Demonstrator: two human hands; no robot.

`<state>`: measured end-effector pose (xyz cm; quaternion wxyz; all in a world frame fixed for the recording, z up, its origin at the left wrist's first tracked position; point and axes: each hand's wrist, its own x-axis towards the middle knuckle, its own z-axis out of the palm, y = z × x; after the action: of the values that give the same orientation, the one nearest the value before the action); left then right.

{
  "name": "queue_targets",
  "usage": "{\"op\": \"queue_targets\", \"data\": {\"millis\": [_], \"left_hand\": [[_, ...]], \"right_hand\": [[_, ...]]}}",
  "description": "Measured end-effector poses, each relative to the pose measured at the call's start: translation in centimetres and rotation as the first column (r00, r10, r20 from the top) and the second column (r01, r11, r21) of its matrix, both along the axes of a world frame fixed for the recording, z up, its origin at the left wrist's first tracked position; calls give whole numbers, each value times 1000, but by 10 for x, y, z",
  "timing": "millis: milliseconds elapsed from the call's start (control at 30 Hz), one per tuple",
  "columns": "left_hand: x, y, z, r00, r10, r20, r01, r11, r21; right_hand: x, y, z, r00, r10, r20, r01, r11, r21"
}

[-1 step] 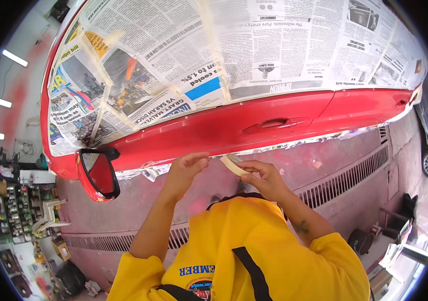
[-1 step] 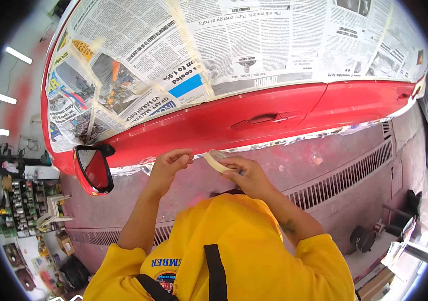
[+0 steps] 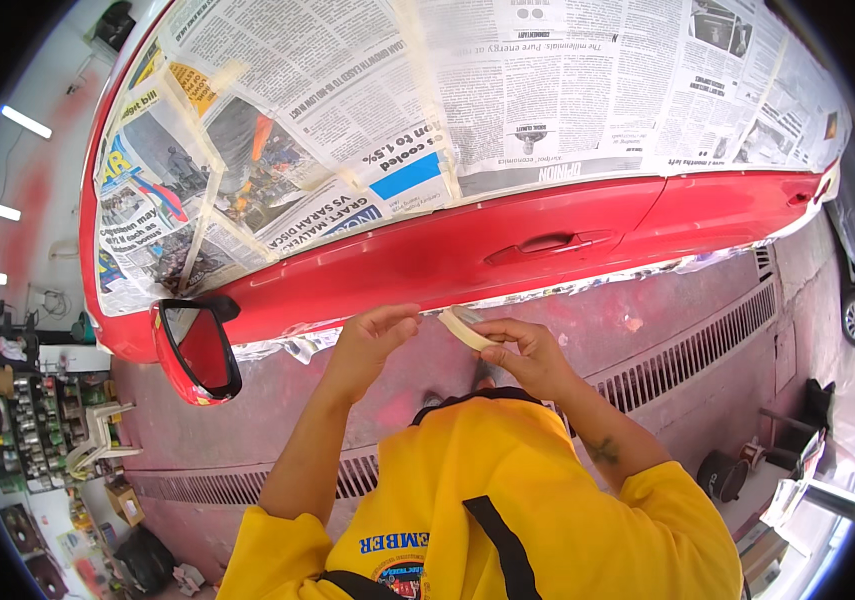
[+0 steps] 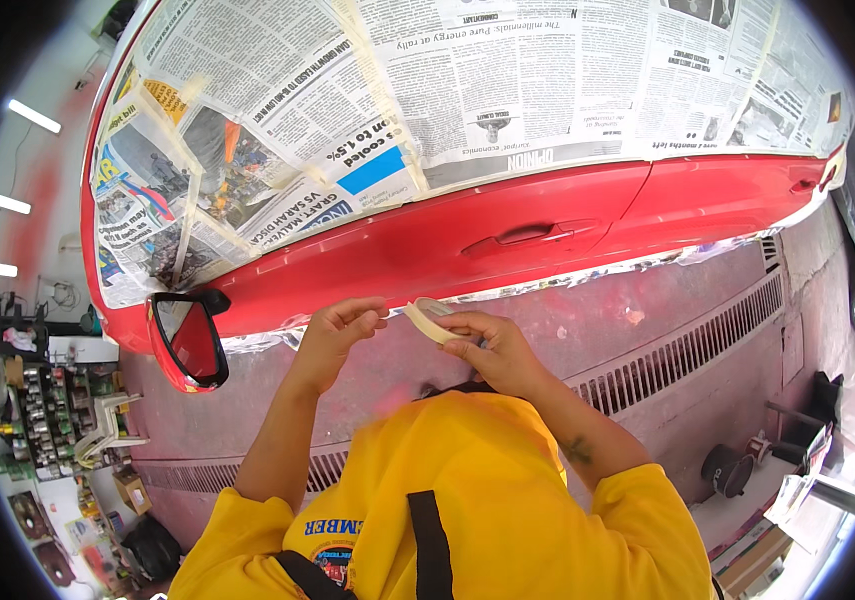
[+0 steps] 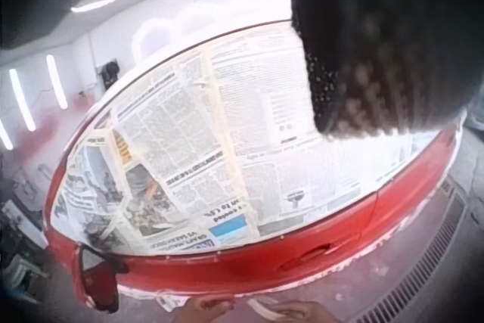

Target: The person applies newspaper sheets to the hood and side of a red car using masking tape. They carefully smooth the paper over the vehicle's surface and secure it with tape, covering the paint and side mirror.

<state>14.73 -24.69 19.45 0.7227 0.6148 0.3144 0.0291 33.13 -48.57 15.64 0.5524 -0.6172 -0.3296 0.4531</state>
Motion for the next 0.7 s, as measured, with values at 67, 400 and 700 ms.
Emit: {"op": "queue_targets", "data": {"millis": [67, 400, 700], "left_hand": [[-4, -3, 3, 998, -58, 14, 58, 998, -5], [-23, -10, -22, 999, -32, 31, 33, 999, -14], [-57, 15, -55, 958, 274, -78, -268, 960, 87]], "right_hand": [[-11, 0, 0, 999, -34, 1, 34, 998, 60], [-29, 6, -4, 972, 96, 212, -106, 994, 39], [33, 11, 30, 761, 298, 577, -182, 951, -251]]}}
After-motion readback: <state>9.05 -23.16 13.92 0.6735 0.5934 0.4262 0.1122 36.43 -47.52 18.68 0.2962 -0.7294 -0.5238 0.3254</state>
